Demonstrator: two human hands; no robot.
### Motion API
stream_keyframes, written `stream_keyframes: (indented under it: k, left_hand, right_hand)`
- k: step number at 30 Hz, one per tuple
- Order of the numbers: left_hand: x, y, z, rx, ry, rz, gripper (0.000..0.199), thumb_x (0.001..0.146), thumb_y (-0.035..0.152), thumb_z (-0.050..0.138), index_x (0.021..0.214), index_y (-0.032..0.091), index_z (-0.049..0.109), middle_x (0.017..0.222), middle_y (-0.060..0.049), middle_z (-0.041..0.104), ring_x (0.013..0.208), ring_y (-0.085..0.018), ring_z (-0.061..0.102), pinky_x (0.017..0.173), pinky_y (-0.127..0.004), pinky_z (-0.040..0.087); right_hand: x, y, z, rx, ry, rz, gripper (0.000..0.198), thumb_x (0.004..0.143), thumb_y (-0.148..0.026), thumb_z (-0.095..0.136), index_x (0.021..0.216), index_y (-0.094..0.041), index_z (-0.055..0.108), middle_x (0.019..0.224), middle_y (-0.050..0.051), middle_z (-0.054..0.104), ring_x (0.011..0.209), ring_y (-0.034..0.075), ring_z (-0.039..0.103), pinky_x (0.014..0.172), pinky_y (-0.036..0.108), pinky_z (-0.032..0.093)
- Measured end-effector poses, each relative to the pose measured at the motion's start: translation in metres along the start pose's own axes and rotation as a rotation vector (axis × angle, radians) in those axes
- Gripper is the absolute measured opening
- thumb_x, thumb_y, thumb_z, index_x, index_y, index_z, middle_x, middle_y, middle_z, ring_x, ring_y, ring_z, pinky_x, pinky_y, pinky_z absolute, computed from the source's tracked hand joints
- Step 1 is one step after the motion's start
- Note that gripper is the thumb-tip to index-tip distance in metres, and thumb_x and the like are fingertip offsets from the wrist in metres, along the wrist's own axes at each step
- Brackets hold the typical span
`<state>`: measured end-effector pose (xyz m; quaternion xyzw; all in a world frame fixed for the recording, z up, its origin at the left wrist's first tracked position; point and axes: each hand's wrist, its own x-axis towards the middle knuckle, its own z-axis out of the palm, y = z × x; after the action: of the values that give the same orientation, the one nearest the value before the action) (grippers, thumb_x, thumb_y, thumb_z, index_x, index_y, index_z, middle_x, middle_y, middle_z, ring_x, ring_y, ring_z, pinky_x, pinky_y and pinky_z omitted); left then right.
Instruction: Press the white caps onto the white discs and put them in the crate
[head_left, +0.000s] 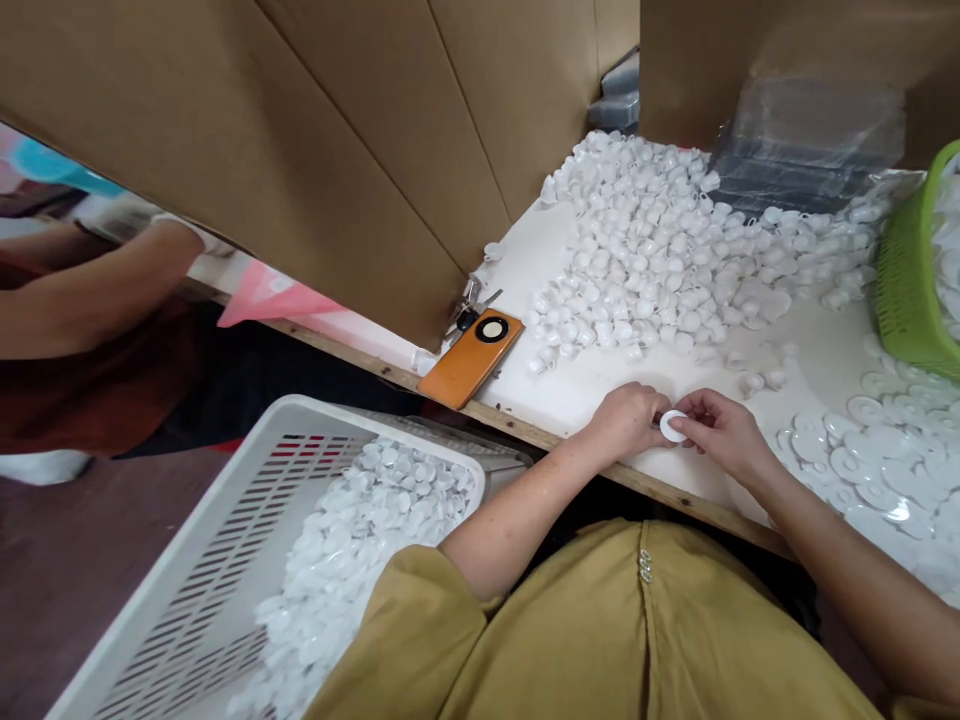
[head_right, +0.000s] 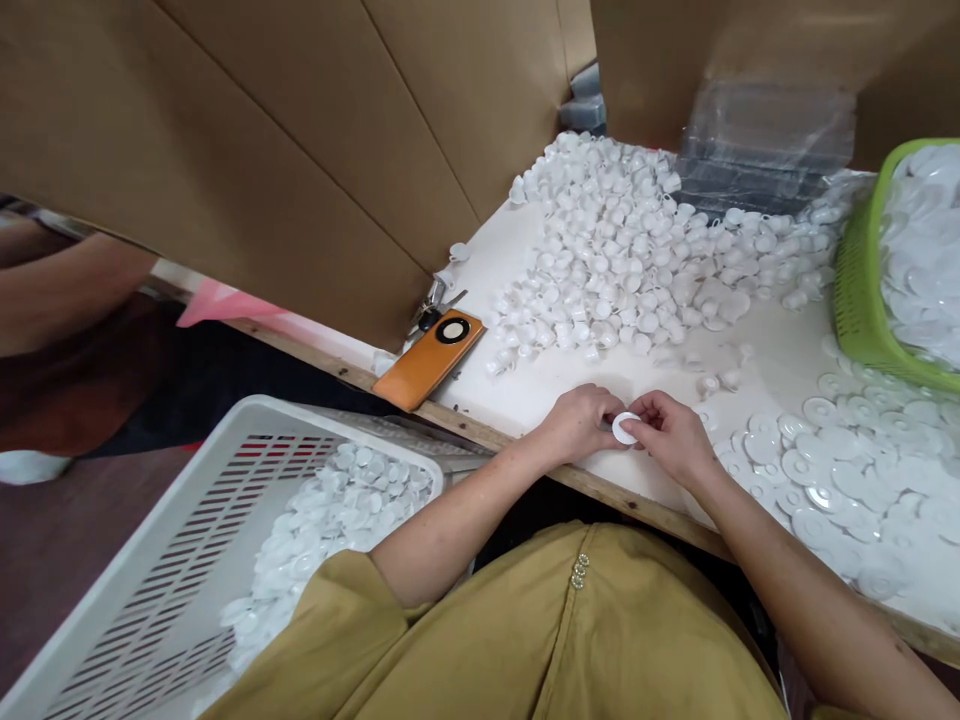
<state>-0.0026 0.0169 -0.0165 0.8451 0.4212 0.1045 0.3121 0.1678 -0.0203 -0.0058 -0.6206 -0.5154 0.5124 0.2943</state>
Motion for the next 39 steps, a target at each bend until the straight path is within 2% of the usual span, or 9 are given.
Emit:
stream_keyframes:
  k: [4,9,12,14,19,24,30,35,39]
  left_hand:
    - [-0.002,-0.001,-0.007,-0.035,-0.021,0.027,0.023,0.073,0.038,0.071,0.089,0.021,0.071,0.084,-0.002,0.069,0.083,-0.018,0.059,0.072,-0.028,0.042]
    - [-0.002,-0.003,-0.021,-0.16,-0.131,0.053,0.036,0.067,0.038,0.078,0.097,0.021,0.07,0.089,0.0,0.071,0.083,-0.016,0.061,0.071,-0.025,0.041]
    - [0.0,-0.005,-0.024,-0.115,-0.161,0.053,0.029,0.069,0.037,0.077,0.091,0.02,0.07,0.086,0.0,0.07,0.083,-0.017,0.06,0.07,-0.025,0.04]
    - [0.0,-0.006,-0.024,-0.083,-0.174,0.1,0.025,0.07,0.035,0.076,0.087,0.019,0.068,0.086,-0.001,0.069,0.085,-0.018,0.059,0.074,-0.026,0.04]
    - [-0.003,-0.006,-0.026,-0.066,-0.173,0.191,0.032,0.068,0.036,0.077,0.09,0.017,0.063,0.087,-0.004,0.064,0.088,-0.02,0.057,0.081,-0.029,0.04]
    - [0.0,-0.002,-0.029,-0.099,-0.19,0.093,0.03,0.077,0.045,0.069,0.088,0.018,0.063,0.087,-0.002,0.066,0.086,-0.018,0.057,0.076,-0.028,0.041]
    - [0.011,0.009,-0.035,0.051,-0.313,-0.023,0.029,0.075,0.044,0.069,0.09,0.02,0.062,0.087,-0.001,0.067,0.086,-0.019,0.059,0.066,-0.026,0.04]
    - [0.022,0.011,-0.04,0.078,-0.41,-0.096,0.035,0.071,0.05,0.07,0.089,0.021,0.063,0.083,0.001,0.067,0.075,-0.017,0.06,0.059,-0.025,0.037]
    - [0.022,0.013,-0.041,0.113,-0.398,-0.122,0.034,0.07,0.049,0.071,0.088,0.022,0.063,0.081,0.001,0.067,0.072,-0.017,0.06,0.058,-0.025,0.037]
  right_hand:
    - [0.002,-0.001,-0.001,-0.041,-0.02,0.047,0.034,0.069,-0.048,0.071,0.081,-0.02,0.057,0.067,-0.002,0.06,0.05,0.012,0.056,0.044,0.025,0.043]
    - [0.003,-0.008,-0.004,-0.024,-0.119,0.144,0.035,0.067,-0.047,0.074,0.077,-0.02,0.054,0.054,-0.005,0.055,0.043,0.012,0.053,0.038,0.022,0.036]
    - [0.002,-0.009,-0.002,-0.024,-0.103,0.14,0.034,0.066,-0.045,0.075,0.076,-0.02,0.054,0.056,-0.005,0.057,0.045,0.012,0.055,0.039,0.022,0.037]
    - [0.0,-0.008,0.001,-0.021,-0.105,0.134,0.033,0.066,-0.044,0.074,0.076,-0.02,0.054,0.059,-0.004,0.059,0.047,0.012,0.057,0.042,0.023,0.04]
    - [0.001,-0.009,0.003,-0.024,-0.119,0.172,0.029,0.068,-0.04,0.072,0.075,-0.02,0.052,0.058,-0.004,0.058,0.047,0.012,0.058,0.042,0.022,0.041]
    - [0.009,-0.018,-0.002,-0.072,-0.175,0.235,0.026,0.068,-0.032,0.072,0.077,-0.021,0.051,0.056,-0.006,0.055,0.041,0.011,0.057,0.036,0.02,0.037]
    - [0.015,-0.024,-0.006,-0.171,-0.224,0.306,0.02,0.071,-0.023,0.068,0.074,-0.02,0.049,0.051,-0.006,0.055,0.04,0.012,0.058,0.035,0.019,0.036]
    - [0.029,-0.031,-0.009,-0.242,-0.301,0.358,0.024,0.068,-0.017,0.071,0.075,-0.02,0.048,0.049,-0.005,0.057,0.038,0.013,0.057,0.033,0.018,0.032]
    - [0.029,-0.032,-0.008,-0.252,-0.299,0.345,0.025,0.069,-0.017,0.071,0.074,-0.02,0.047,0.045,-0.006,0.054,0.038,0.013,0.056,0.034,0.018,0.031]
